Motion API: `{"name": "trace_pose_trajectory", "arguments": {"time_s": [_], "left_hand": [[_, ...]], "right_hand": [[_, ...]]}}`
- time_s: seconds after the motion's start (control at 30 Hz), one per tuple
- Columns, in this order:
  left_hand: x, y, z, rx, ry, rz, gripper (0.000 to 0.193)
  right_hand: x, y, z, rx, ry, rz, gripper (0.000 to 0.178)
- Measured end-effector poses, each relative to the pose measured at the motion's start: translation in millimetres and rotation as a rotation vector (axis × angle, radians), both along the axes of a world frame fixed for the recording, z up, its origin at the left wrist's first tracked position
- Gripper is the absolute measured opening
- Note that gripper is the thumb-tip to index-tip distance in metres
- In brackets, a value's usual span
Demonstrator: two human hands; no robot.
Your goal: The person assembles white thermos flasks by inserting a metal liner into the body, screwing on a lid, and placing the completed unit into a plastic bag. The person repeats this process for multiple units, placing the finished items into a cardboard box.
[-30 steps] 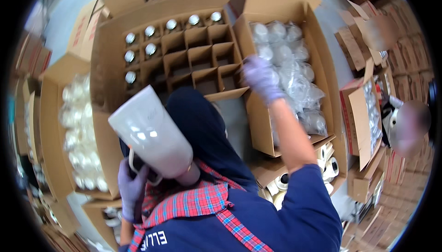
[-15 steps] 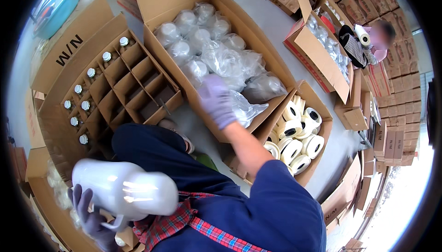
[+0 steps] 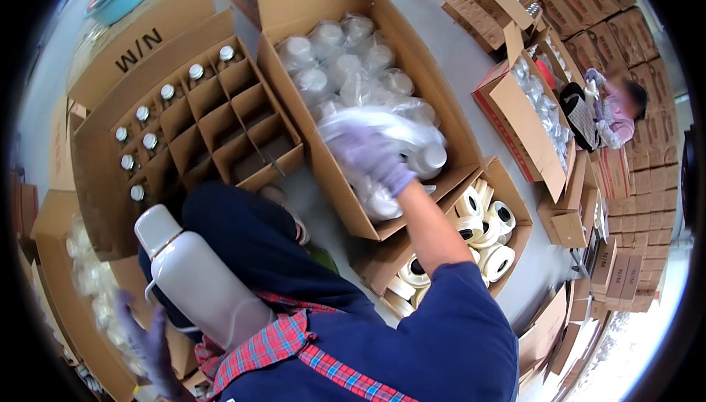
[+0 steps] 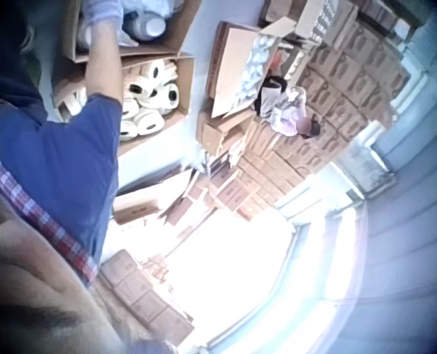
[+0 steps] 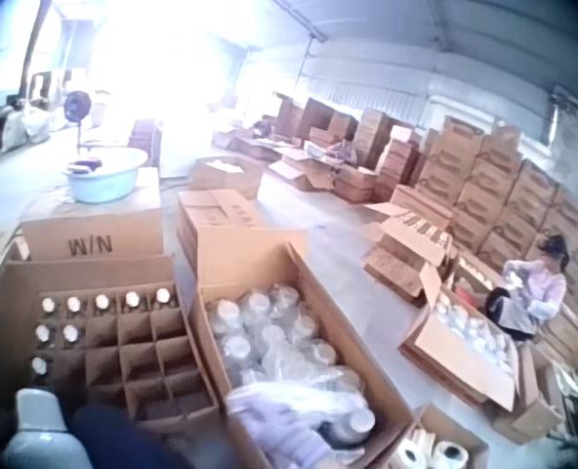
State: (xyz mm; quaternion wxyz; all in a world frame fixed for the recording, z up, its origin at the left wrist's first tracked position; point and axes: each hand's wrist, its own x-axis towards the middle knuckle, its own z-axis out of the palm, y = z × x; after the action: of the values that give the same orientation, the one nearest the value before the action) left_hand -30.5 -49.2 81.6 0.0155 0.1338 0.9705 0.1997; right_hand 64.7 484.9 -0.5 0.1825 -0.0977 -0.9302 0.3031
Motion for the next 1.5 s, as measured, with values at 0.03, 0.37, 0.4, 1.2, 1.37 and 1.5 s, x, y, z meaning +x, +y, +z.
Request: {"name": "trace_pose_trajectory", "arguments": {"time_s": [0.03, 0.37, 0.4, 1.2, 1.37, 1.5], "left_hand": [[-5, 20, 24, -0.023, 0.255, -0.094, 0.086], [-162, 152, 36, 1.275, -0.205, -0.097, 0.047], [-173, 141, 38, 1.458, -0.284, -0.099, 0.044], [-171, 79, -47, 0.602, 0.64, 0.013, 0.026], [-177, 68, -76, 1.582, -0.261, 0.148, 0.02], [-176, 65, -58, 1.898, -0.423, 0.088, 0.023]], "right_hand": [[-30, -49, 27, -0.03, 0.154, 0.33, 0.019], [-230, -125, 171, -1.065, 0.335, 0.339, 0.043], [-217, -125, 163, -0.864, 0.413, 0.371, 0.058], [-214, -217, 42, -1.842, 0.222, 0.096, 0.015], [-188, -232, 50, -1.637, 0.074, 0.635, 0.028], [-222, -200, 24, -1.02, -0.004, 0.482, 0.034]]}}
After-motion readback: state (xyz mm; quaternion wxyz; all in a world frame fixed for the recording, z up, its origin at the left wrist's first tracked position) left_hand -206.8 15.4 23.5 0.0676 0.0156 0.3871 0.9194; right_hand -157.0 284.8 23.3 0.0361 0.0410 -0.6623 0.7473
